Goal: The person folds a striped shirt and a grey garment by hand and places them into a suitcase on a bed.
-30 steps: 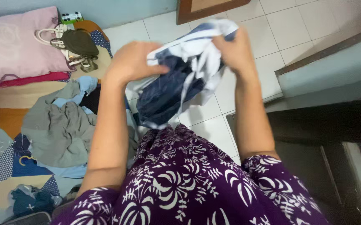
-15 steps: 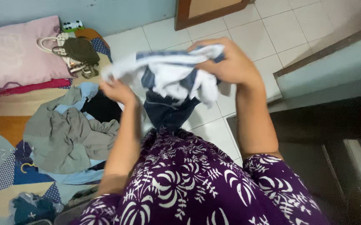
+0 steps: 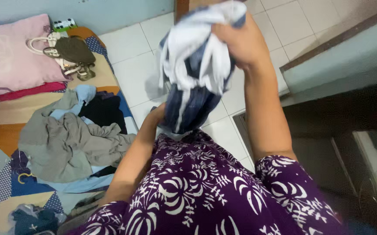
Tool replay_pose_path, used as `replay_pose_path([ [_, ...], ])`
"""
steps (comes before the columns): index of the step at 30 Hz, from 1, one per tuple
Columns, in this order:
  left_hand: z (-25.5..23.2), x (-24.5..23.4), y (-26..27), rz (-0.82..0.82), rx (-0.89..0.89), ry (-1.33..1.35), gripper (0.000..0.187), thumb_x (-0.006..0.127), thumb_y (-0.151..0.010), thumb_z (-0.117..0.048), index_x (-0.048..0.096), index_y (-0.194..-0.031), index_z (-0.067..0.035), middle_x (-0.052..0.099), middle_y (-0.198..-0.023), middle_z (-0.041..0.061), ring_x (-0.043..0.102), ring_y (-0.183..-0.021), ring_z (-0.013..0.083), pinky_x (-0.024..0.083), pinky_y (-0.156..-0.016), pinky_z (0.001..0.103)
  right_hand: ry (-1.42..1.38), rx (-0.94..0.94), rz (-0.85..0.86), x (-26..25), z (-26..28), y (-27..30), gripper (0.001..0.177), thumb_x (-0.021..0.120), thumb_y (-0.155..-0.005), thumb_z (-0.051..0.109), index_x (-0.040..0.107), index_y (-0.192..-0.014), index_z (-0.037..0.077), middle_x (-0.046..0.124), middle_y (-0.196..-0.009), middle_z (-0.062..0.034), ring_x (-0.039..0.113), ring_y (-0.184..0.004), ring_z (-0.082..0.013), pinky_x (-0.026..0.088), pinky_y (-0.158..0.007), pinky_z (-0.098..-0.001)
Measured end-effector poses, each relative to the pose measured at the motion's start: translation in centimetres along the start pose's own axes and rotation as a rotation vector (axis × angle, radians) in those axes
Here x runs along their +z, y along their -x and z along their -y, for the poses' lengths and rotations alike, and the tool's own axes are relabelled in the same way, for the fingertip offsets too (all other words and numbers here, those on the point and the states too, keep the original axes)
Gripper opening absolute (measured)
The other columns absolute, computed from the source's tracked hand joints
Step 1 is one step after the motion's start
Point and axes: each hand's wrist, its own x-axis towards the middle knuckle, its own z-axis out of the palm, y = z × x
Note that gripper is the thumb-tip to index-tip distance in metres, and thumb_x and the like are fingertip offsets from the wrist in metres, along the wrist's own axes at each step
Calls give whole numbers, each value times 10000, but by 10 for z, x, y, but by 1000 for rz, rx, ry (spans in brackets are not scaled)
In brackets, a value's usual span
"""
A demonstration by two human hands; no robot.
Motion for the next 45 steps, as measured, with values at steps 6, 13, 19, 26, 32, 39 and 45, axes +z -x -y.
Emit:
replay_pose_path([
  [6, -27, 66, -35, -20, 88, 547, 519, 567, -995, -355, 598, -1389, -20, 646, -1340, 126, 618, -1187, 235, 480, -1042, 362, 151, 162, -9, -4, -61, -31, 419, 681, -1055, 236, 541, -1406, 53, 638, -1353, -121, 626, -1204, -187, 529, -1054, -355],
  [13, -48, 54, -9, -280, 274, 733, 516, 534, -999, -374, 593, -1389, -41, 644, -1350, 129, 604, -1220, 260, 466, -1067, 384, 234, -154, -831, -2, -184, 135, 187, 569, -1092, 90, 504, -920, 56, 434, -868, 27, 409, -806, -74, 393, -688, -250],
  [19, -40, 37, 10, -490, 381, 764, 515, 505, -1002, -390, 590, -1388, -59, 642, -1358, 131, 591, -1248, 282, 453, -1088, 403, 500, 89, -336, 51, -264, 178, 288, 722, -893, 203, 576, -999, -21, 631, -853, -88, 607, -751, -150, 512, -620, -313],
  [26, -57, -6, 83, -977, 93, 465, 577, 509, -959, -475, 602, -1360, -70, 671, -1314, 146, 622, -1213, 315, 482, -1046, 454, 473, 347, 44, 34, -277, 106, 281, 610, -999, 254, 700, -1062, -4, 737, -852, -94, 656, -781, -166, 531, -736, -351],
  [32, -74, 13, 222, -1323, 11, 271, 441, 598, -991, -384, 619, -1277, -49, 684, -1236, 150, 660, -1142, 316, 520, -1022, 489, -469, 624, 509, 28, -148, 22, 248, 614, -1036, 206, 703, -1098, -17, 739, -1013, -81, 674, -857, -154, 544, -806, -321],
  [39, -103, 116, 320, -1082, 968, 579, 387, 654, -1010, -306, 636, -1229, 12, 709, -1201, 164, 701, -1118, 311, 549, -1024, 479, -65, 378, 972, 126, -97, -66, 245, 671, -1011, 142, 686, -1123, -75, 700, -997, -123, 627, -779, -191, 536, -737, -310],
  [45, -85, 109, 312, -981, 1077, 482, 280, 625, -1096, -255, 658, -1206, 0, 722, -1175, 139, 719, -1072, 271, 576, -955, 415, -82, 454, 900, 205, -165, -125, 296, 562, -988, 363, 642, -1125, 113, 631, -977, -20, 660, -917, -162, 599, -719, -392],
])
